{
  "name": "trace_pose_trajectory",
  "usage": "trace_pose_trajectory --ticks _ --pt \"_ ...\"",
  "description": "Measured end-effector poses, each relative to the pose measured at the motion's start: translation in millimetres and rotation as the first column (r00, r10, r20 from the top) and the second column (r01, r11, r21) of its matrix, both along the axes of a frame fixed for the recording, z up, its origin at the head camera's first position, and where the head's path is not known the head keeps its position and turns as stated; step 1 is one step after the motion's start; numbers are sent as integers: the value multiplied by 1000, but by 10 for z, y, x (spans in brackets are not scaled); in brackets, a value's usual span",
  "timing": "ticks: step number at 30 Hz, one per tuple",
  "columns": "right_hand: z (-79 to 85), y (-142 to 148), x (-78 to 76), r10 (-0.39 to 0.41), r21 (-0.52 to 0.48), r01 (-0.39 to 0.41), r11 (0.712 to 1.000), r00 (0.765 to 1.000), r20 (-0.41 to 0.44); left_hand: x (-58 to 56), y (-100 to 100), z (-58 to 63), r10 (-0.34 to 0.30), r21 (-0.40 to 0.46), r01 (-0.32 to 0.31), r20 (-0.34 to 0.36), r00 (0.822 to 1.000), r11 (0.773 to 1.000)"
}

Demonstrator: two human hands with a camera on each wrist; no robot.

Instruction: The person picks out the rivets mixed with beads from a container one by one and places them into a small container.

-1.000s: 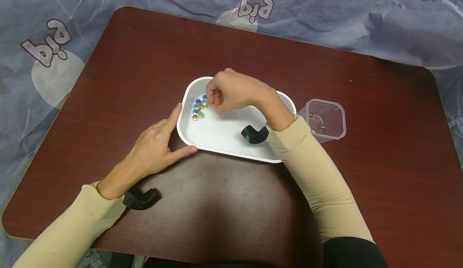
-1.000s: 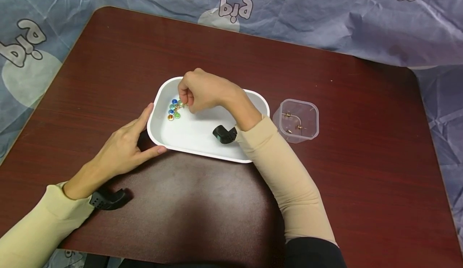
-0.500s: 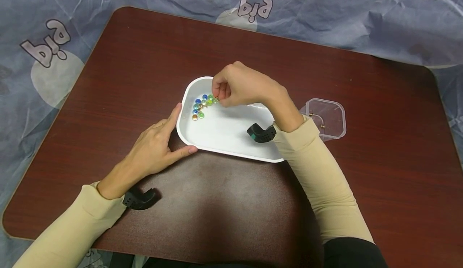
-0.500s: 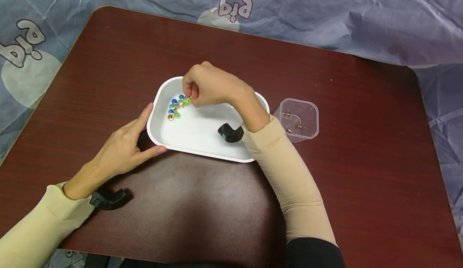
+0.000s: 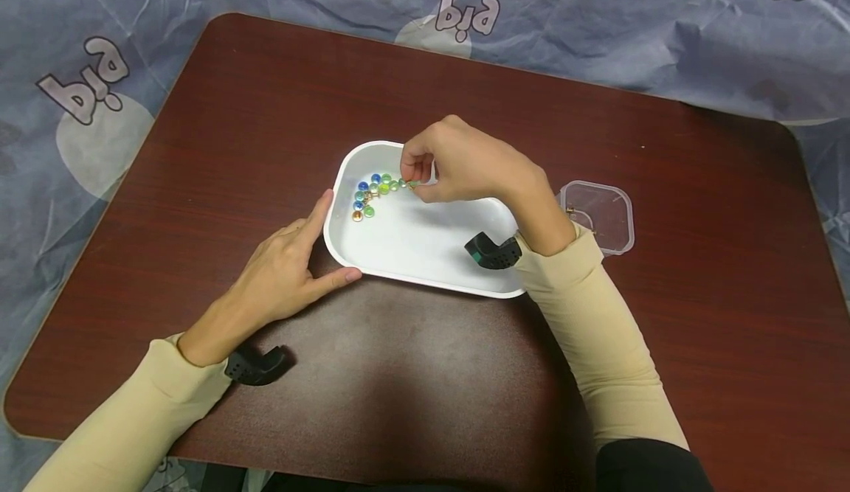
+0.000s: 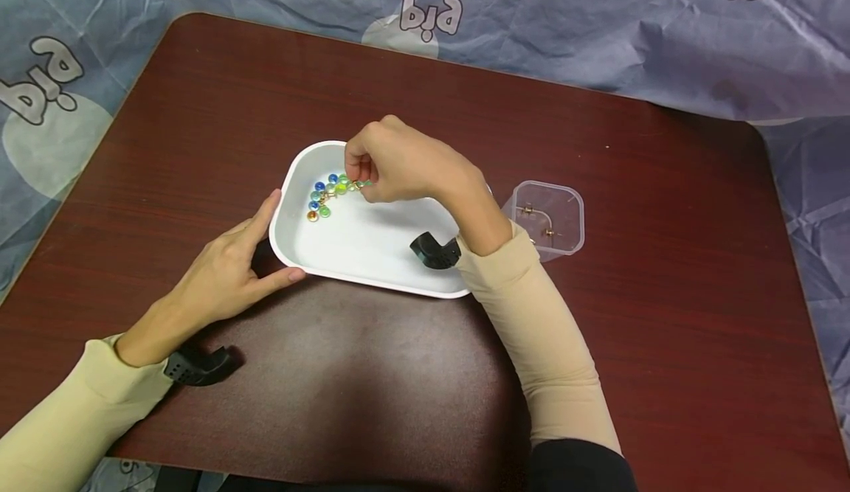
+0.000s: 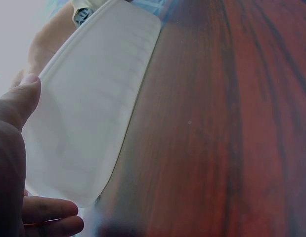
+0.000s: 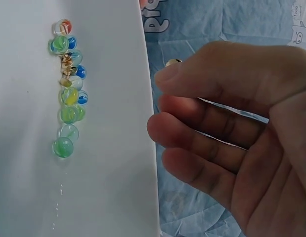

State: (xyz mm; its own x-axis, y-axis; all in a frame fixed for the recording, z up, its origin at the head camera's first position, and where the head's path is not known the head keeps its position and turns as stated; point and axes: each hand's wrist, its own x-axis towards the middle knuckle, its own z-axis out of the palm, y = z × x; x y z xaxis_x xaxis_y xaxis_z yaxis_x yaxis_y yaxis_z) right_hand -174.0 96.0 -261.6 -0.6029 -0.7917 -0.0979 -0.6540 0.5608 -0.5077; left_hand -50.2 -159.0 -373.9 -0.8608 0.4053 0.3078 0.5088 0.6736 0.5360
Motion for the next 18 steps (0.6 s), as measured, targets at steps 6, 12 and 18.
trace_pose_trajectory --ticks 6,12,18 --pt "7 90 51 -2 -30 1 1000 999 -38 -1 -2 -9 -1 -2 1 11 1000 1000" --pt "11 175 87 -6 -69 3 998 999 -44 5 -8 -12 5 -5 -5 26 1000 1000" --pt "16 245 115 -18 -86 15 996 999 -37 8 -11 -9 8 -8 -8 35 999 1000"
